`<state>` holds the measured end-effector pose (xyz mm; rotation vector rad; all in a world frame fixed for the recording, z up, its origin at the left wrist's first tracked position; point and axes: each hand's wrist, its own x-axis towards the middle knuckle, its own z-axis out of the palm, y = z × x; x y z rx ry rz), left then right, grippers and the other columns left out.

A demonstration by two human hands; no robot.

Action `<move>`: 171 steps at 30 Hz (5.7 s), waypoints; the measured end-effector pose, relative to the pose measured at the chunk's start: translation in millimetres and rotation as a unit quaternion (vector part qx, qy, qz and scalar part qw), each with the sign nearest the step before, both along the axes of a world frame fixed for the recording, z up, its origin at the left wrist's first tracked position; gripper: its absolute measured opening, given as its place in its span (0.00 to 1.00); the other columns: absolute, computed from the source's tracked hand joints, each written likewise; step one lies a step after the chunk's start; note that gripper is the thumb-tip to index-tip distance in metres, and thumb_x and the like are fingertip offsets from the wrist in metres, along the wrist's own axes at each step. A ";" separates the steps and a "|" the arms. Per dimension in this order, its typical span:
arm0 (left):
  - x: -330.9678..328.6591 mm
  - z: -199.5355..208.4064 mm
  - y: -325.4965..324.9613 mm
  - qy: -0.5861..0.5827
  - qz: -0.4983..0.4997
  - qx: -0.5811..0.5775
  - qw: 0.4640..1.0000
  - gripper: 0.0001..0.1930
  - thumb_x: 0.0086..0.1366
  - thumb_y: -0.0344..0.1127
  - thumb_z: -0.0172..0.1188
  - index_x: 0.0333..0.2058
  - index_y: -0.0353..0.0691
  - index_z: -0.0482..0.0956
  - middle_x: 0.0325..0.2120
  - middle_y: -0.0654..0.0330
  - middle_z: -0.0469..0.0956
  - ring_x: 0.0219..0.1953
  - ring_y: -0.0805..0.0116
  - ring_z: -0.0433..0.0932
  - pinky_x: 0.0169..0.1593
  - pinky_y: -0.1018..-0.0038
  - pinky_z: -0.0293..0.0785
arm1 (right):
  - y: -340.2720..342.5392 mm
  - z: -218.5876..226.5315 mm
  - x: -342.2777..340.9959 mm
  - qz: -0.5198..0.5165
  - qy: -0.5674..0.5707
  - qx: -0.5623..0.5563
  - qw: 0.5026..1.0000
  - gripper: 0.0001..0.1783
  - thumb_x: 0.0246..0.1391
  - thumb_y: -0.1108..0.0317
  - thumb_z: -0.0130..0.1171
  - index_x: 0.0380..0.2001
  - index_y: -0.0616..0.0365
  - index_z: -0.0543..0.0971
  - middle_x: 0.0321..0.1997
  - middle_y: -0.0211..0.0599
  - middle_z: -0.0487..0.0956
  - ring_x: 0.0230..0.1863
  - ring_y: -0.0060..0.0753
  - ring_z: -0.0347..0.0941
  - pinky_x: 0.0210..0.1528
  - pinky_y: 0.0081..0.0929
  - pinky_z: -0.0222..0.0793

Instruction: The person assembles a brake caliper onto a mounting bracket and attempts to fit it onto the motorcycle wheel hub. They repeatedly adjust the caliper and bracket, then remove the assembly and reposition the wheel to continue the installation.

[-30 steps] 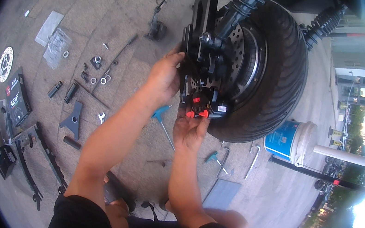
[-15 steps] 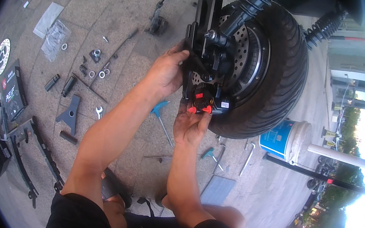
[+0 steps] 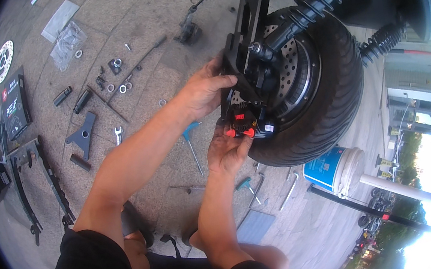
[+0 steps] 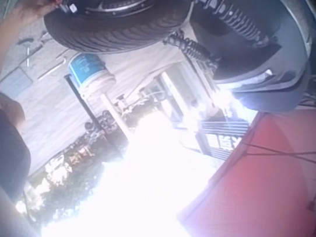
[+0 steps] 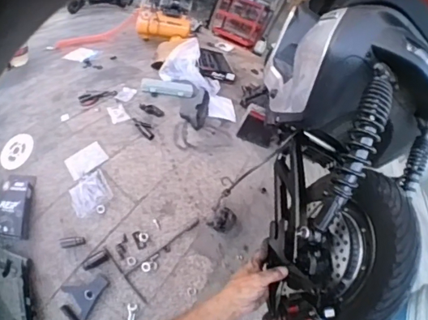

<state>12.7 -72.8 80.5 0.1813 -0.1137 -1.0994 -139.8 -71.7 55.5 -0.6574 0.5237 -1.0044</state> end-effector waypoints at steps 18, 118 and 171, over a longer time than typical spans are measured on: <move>5.1 -16.8 -29.2 -0.150 0.111 0.285 0.940 0.29 0.59 0.28 0.49 0.61 0.33 0.61 0.44 0.55 0.74 0.50 0.67 0.71 0.54 0.73 0.67 | -0.7 -0.7 -2.1 0.004 0.007 0.014 1.000 0.33 0.53 0.48 0.60 0.56 0.56 0.68 0.57 0.38 0.72 0.56 0.37 0.69 0.61 0.34 0.62; -12.3 33.9 1.3 -0.091 -0.057 0.178 0.978 0.39 0.60 0.52 0.63 0.62 0.41 0.56 0.55 0.54 0.67 0.60 0.62 0.64 0.61 0.64 0.62 | -2.1 5.7 4.5 -0.028 0.048 0.069 0.996 0.33 0.53 0.45 0.58 0.59 0.48 0.67 0.56 0.31 0.73 0.56 0.35 0.68 0.57 0.34 0.61; -8.4 48.2 -5.6 -0.250 0.006 0.398 0.883 0.28 0.64 0.51 0.57 0.56 0.42 0.64 0.45 0.53 0.73 0.40 0.54 0.78 0.43 0.52 0.76 | -7.3 -14.8 6.1 0.014 -0.075 0.137 0.988 0.18 0.61 0.53 0.53 0.49 0.50 0.73 0.47 0.29 0.79 0.47 0.26 0.73 0.49 0.33 0.67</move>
